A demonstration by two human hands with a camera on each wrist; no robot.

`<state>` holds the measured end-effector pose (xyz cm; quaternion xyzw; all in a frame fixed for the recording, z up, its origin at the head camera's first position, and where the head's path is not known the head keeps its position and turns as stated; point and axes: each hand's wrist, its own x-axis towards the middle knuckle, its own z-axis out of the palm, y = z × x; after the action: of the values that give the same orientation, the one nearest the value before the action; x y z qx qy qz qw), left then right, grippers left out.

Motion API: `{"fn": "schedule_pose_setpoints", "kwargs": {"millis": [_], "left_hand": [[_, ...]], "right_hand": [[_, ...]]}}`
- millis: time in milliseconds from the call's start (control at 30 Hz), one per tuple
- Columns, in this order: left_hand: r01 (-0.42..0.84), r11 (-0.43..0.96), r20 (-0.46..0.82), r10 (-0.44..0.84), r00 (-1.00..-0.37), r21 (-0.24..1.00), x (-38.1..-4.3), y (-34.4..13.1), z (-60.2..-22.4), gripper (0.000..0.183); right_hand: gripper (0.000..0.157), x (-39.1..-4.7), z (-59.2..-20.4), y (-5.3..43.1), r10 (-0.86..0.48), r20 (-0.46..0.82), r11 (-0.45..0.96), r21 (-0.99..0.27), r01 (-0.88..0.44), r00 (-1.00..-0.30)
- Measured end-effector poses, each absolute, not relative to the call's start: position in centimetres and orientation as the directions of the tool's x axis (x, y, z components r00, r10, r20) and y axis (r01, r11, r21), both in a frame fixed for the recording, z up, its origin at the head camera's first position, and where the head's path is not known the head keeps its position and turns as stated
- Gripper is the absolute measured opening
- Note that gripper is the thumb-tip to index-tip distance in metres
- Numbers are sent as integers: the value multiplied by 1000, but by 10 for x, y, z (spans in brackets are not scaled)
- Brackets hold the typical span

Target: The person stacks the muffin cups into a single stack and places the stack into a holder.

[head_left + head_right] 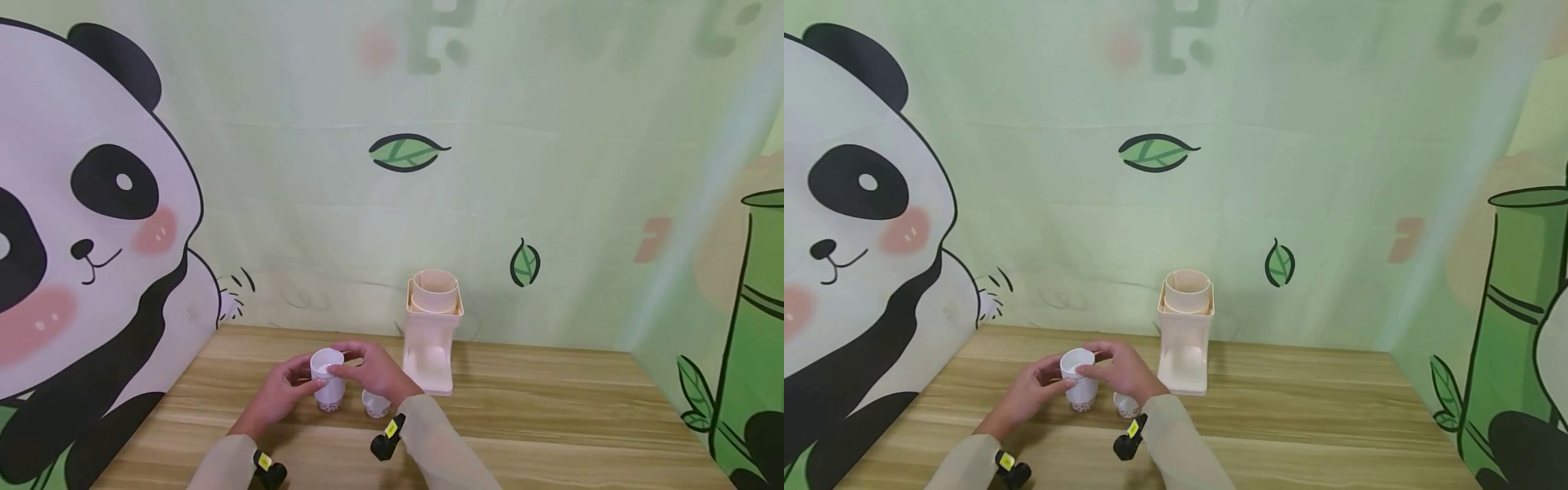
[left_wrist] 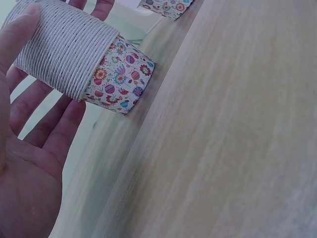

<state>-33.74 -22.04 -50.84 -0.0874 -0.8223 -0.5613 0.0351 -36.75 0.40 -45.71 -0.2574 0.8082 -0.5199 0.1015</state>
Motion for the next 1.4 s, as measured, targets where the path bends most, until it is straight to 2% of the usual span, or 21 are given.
{"fn": "schedule_pose_setpoints", "kwargs": {"millis": [367, 967, 1400], "left_hand": [[202, 347, 171, 118, -978, 916, -337, -219, -512, 52], [215, 336, 184, 123, -975, 917, -335, -219, -512, 52], [222, 330, 192, 121, -974, 918, -338, -220, -511, 52]], "right_hand": [[46, -371, -455, 7, -548, 93, 398, -845, -357, -831], [39, -366, -467, 11, -505, 175, 259, -903, -342, -845], [40, -365, -468, 29, -483, 209, 257, -894, -366, -850]]}}
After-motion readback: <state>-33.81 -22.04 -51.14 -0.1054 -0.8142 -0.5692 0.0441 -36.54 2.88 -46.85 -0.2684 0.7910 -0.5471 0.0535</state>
